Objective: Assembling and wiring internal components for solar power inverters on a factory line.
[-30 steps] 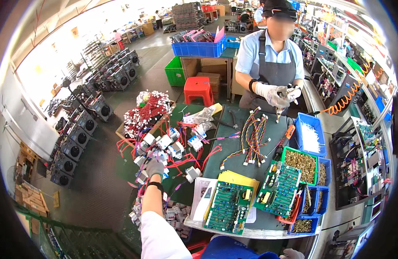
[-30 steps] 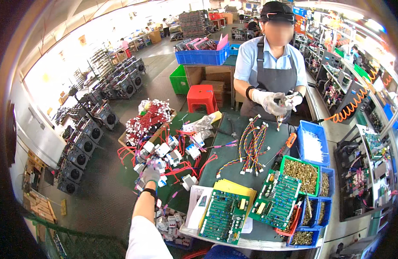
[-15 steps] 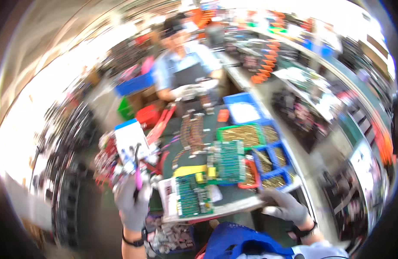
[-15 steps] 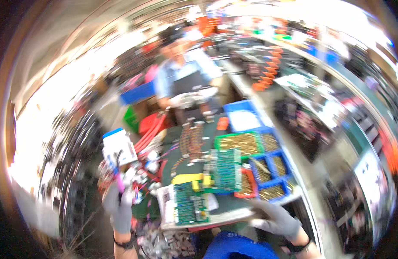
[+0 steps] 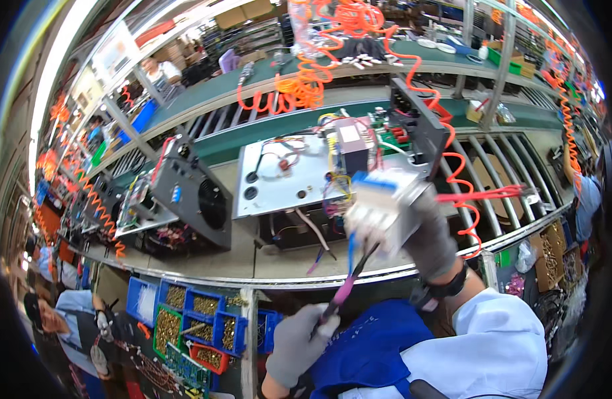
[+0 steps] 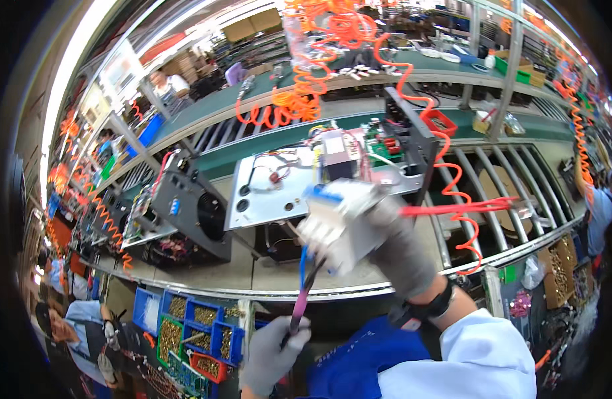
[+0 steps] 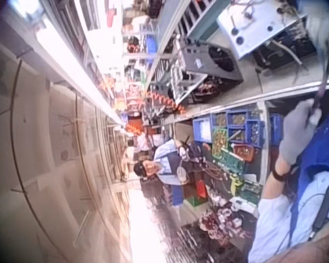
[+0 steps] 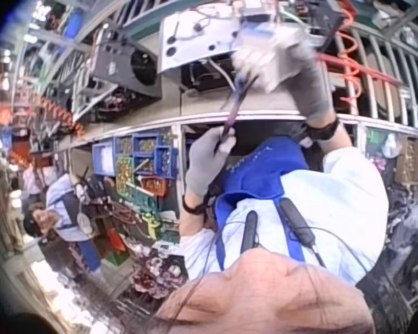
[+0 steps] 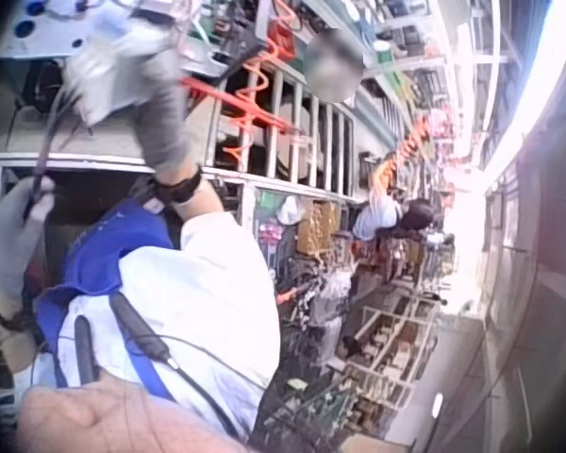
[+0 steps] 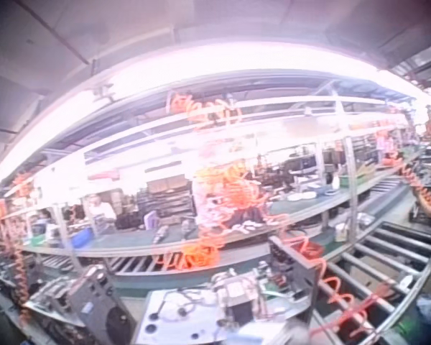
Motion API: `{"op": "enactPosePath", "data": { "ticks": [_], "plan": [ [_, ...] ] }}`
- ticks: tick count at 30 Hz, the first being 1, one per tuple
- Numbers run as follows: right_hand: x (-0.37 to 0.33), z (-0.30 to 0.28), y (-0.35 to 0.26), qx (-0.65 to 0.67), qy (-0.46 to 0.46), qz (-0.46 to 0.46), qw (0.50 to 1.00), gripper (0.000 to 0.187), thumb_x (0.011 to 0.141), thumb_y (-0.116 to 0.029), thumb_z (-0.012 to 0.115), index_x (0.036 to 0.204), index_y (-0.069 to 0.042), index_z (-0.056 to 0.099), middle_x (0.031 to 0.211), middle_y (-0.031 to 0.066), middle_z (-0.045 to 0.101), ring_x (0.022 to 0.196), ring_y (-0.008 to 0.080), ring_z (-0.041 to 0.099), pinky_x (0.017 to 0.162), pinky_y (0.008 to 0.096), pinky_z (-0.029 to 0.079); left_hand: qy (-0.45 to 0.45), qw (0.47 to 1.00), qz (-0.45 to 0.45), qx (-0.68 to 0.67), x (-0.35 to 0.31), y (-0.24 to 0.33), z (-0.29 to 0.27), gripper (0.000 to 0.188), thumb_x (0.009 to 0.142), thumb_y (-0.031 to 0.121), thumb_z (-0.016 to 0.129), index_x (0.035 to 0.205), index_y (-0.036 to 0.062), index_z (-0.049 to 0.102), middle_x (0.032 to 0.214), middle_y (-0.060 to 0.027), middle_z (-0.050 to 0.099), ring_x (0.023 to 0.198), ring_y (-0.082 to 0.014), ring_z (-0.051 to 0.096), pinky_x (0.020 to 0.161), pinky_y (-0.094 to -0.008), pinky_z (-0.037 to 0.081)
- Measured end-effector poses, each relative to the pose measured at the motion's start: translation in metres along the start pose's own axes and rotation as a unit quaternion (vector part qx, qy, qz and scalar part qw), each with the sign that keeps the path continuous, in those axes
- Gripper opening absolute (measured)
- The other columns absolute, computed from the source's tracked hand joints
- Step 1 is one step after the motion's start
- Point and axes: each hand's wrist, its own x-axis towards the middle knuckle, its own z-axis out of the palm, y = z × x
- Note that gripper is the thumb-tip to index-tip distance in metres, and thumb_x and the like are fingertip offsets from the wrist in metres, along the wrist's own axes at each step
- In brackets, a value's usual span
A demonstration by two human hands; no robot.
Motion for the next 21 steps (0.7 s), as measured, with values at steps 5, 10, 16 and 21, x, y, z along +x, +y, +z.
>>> {"op": "enactPosePath", "data": {
  "ticks": [5, 10, 16, 21],
  "plan": [
    [-0.003, -0.029, -0.089, -0.077, 0.162, -0.200, 0.963, 0.041, 0.095, -0.033, 0.056, 0.129, -0.009, 0.052, 0.116, 0.0047, 0.060, 0.107, 0.0180, 0.060, 0.089, 0.0342, 0.051, -0.039, 0.990, 0.135, 0.006, 0.092, -0.002, 0.046, 0.015, 0.090, 0.020, 0.060, 0.095, 0.0072, 0.065, 0.085, -0.0103, 0.062, 0.073, -0.0289, 0.062, 0.064, -0.0344, 0.048],
    [0.011, -0.030, -0.148, -0.282, 0.207, -0.301, 0.887, 0.038, 0.095, -0.036, 0.056, 0.120, -0.008, 0.055, 0.107, 0.0050, 0.062, 0.095, 0.0140, 0.063, 0.077, 0.0295, 0.055, -0.109, 0.978, 0.159, -0.080, 0.194, 0.006, 0.120, 0.020, 0.090, 0.021, 0.060, 0.103, 0.0089, 0.068, 0.088, -0.0107, 0.062, 0.077, -0.0243, 0.061, 0.068, -0.0340, 0.047],
    [0.069, -0.040, -0.182, -0.464, 0.253, -0.377, 0.761, 0.036, 0.090, -0.030, 0.065, 0.114, -0.004, 0.058, 0.102, 0.0045, 0.062, 0.092, 0.0127, 0.060, 0.078, 0.0275, 0.051, -0.076, 0.947, 0.088, -0.300, 0.295, 0.011, 0.203, 0.021, 0.091, 0.009, 0.060, 0.109, -0.0012, 0.065, 0.080, -0.0018, 0.063, 0.065, -0.0066, 0.058, 0.057, -0.0199, 0.049],
    [0.119, -0.052, -0.185, -0.532, 0.266, -0.356, 0.721, 0.031, 0.087, -0.026, 0.070, 0.107, -0.005, 0.060, 0.097, 0.0045, 0.062, 0.086, 0.0101, 0.057, 0.075, 0.0251, 0.049, -0.093, 0.944, 0.058, -0.311, 0.333, 0.005, 0.222, 0.023, 0.090, 0.014, 0.060, 0.108, 0.0011, 0.066, 0.074, -0.0062, 0.066, 0.058, -0.0071, 0.057, 0.054, -0.0260, 0.046]
  ]
}}
